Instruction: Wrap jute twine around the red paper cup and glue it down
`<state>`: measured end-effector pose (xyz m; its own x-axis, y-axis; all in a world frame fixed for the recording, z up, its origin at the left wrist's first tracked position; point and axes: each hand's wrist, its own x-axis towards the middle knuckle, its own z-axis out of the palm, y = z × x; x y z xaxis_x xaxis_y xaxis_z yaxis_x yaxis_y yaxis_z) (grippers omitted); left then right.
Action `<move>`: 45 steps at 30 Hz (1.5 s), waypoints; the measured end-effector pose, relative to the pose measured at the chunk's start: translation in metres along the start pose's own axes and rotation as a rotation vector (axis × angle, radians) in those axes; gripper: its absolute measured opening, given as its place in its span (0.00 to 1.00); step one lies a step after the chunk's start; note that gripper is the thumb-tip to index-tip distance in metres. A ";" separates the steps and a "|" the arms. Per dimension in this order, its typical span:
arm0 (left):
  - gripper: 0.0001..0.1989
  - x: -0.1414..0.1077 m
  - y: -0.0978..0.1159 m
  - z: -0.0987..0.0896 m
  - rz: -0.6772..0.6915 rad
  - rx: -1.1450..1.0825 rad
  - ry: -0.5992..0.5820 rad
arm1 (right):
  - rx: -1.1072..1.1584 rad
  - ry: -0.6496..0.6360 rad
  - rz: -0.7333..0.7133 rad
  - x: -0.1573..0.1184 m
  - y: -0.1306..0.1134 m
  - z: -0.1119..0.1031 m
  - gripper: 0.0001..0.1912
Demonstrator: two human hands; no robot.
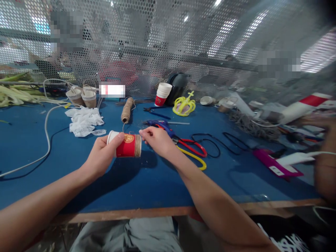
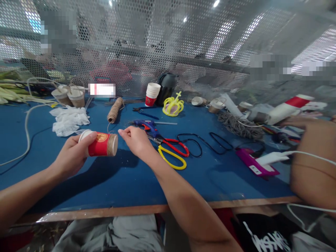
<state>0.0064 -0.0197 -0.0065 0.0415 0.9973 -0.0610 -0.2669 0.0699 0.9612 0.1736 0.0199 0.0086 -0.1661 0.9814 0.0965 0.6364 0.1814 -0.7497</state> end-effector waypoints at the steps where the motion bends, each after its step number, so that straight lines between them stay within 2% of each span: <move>1: 0.14 0.002 0.001 0.001 -0.031 -0.032 0.027 | 0.024 0.026 -0.005 -0.001 -0.001 -0.002 0.12; 4: 0.15 0.006 0.003 0.003 -0.097 -0.086 0.049 | 0.156 -0.005 -0.069 -0.010 -0.009 -0.005 0.11; 8: 0.15 0.008 0.002 0.001 -0.113 -0.106 -0.003 | 0.113 -0.106 -0.136 -0.019 -0.017 -0.004 0.10; 14: 0.17 0.009 0.000 -0.001 -0.140 -0.068 0.017 | 0.089 -0.087 -0.160 -0.020 -0.016 0.004 0.08; 27: 0.19 0.008 -0.003 0.000 -0.053 0.025 0.011 | 0.002 -0.028 -0.149 -0.021 -0.015 0.007 0.05; 34: 0.16 0.013 0.001 -0.003 -0.206 -0.077 0.030 | 0.185 -0.160 -0.077 -0.018 -0.016 0.001 0.09; 39: 0.17 0.014 0.002 -0.003 -0.236 -0.107 0.059 | 0.129 -0.111 -0.127 -0.020 -0.015 0.004 0.06; 45: 0.16 0.013 -0.001 -0.002 -0.194 -0.106 0.039 | 0.027 -0.044 -0.160 -0.022 -0.013 0.010 0.04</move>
<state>0.0049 -0.0071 -0.0087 0.0653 0.9648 -0.2548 -0.3576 0.2610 0.8967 0.1612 -0.0044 0.0101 -0.2974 0.9361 0.1878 0.5790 0.3332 -0.7441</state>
